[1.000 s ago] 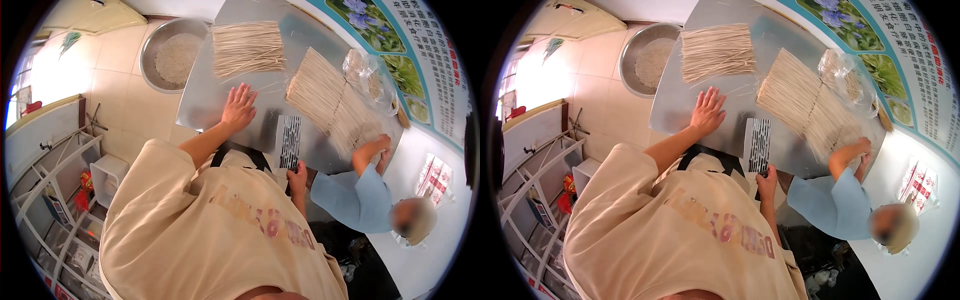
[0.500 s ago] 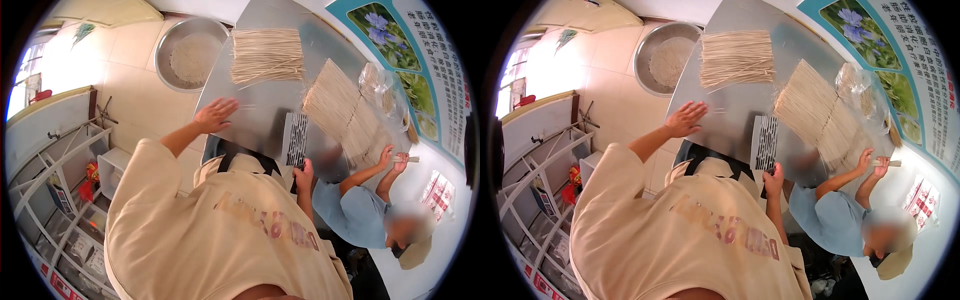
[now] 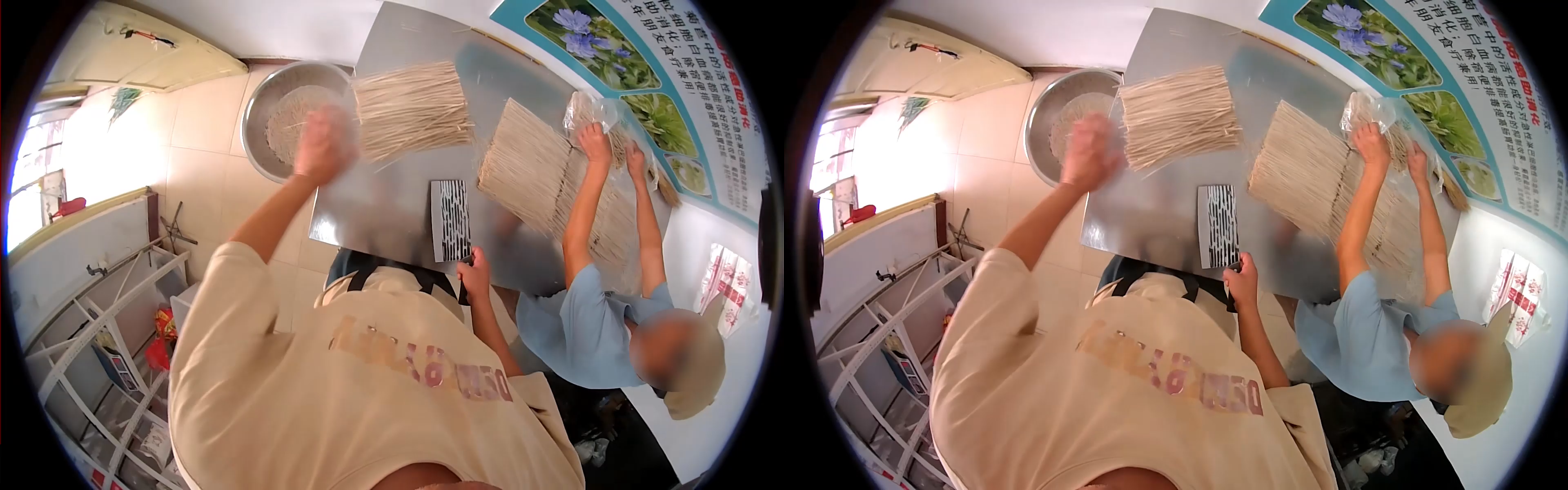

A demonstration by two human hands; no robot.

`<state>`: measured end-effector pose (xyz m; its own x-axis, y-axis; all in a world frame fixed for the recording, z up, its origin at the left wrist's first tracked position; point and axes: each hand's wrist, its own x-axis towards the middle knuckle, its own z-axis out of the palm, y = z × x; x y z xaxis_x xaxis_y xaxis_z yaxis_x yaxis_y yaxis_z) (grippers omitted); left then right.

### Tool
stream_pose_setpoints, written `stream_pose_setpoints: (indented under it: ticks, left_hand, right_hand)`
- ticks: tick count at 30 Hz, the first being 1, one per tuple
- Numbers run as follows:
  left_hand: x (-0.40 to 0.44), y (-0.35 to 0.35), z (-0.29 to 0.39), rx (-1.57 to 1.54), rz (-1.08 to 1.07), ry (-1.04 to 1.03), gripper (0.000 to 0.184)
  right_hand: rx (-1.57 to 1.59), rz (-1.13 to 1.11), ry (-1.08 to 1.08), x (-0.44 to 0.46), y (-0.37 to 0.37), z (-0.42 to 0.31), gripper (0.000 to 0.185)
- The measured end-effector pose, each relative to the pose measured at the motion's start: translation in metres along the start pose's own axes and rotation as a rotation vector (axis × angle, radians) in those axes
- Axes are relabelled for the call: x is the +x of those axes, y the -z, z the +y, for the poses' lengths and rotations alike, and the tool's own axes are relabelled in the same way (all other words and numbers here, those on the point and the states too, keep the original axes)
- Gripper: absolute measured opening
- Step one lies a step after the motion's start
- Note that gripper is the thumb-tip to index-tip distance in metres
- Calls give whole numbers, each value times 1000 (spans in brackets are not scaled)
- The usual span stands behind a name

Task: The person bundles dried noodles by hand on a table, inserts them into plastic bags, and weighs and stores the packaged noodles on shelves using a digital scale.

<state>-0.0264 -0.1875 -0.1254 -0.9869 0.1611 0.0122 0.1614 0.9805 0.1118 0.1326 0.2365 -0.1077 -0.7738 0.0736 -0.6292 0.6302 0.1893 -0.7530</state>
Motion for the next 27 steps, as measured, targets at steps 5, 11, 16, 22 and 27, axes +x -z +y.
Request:
stream_pose_setpoints:
  ticks: [5,11,16,22,27]
  left_hand:
    - [45,7,90,18,-206,-150,105]
    - [80,2,104,173,-308,-6,98]
    - [112,-20,94,328,-197,6,76]
    - [132,-25,83,309,-169,-38,44]
    - [141,-24,76,235,-126,-41,35]
  right_hand:
    - [137,-63,-58,28,-17,-10,11]
    - [591,-316,-288,89,-61,-67,9]
    - [772,-396,-350,102,-79,-105,11]
    - [627,-345,-344,89,-62,-81,12]
    - [273,-144,-184,63,-5,-4,13]
